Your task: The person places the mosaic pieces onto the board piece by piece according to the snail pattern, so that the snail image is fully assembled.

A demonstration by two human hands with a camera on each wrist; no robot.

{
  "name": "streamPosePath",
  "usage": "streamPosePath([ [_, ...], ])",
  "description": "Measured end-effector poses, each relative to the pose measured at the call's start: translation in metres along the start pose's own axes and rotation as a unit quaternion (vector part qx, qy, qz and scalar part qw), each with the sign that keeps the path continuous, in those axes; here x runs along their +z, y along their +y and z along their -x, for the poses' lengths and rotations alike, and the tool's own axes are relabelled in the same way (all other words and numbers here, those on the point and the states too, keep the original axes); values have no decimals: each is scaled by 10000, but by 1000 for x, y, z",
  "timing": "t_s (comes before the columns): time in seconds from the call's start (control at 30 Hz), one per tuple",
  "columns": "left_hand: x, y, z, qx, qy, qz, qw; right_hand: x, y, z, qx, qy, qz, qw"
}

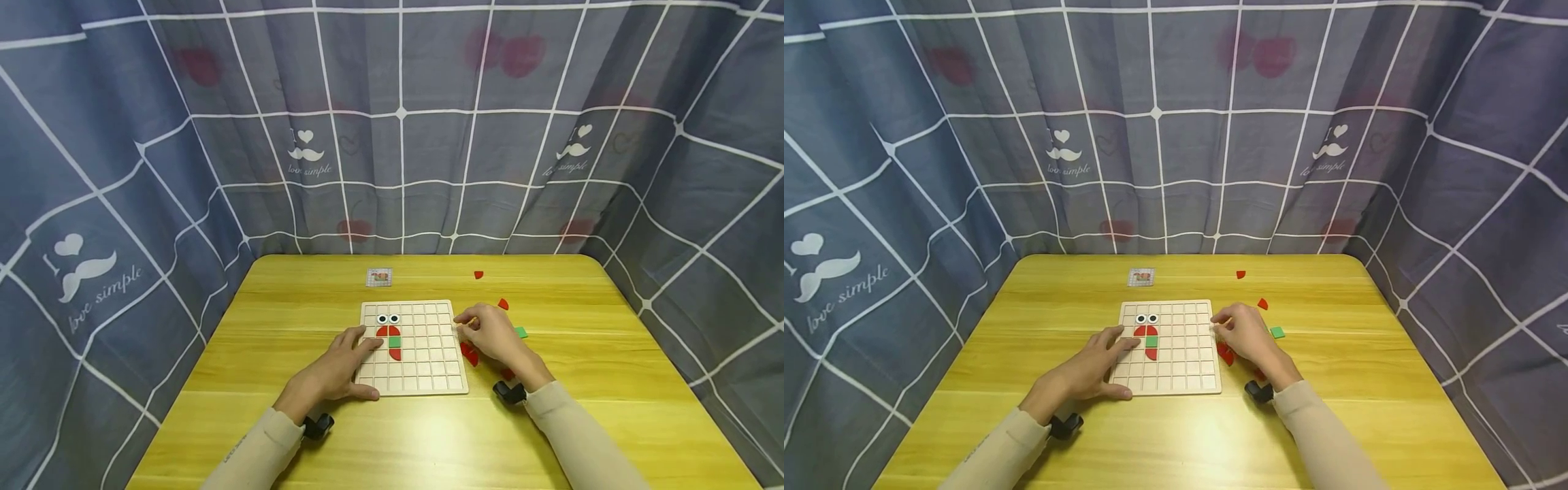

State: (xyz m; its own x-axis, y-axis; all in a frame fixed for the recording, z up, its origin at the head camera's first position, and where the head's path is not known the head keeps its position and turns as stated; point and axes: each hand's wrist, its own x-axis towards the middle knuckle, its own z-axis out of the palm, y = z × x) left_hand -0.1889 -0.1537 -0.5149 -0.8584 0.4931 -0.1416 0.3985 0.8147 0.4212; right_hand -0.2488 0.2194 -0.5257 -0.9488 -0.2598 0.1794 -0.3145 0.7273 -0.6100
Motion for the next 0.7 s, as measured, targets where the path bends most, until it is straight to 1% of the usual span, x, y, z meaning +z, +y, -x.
streamPosePath([
  [0.17, 1, -1, 0, -1, 10, 1, 10000, -14, 22, -2, 208, 186, 59, 9996],
  [0.53, -2, 0, -2, 28, -2, -1, 10000, -44, 60, -6, 656, 343, -33, 9973],
  [0.7, -2, 0, -1, 16, -27, 14, 10000, -48, 73, -11, 740, 352, 228, 9964],
])
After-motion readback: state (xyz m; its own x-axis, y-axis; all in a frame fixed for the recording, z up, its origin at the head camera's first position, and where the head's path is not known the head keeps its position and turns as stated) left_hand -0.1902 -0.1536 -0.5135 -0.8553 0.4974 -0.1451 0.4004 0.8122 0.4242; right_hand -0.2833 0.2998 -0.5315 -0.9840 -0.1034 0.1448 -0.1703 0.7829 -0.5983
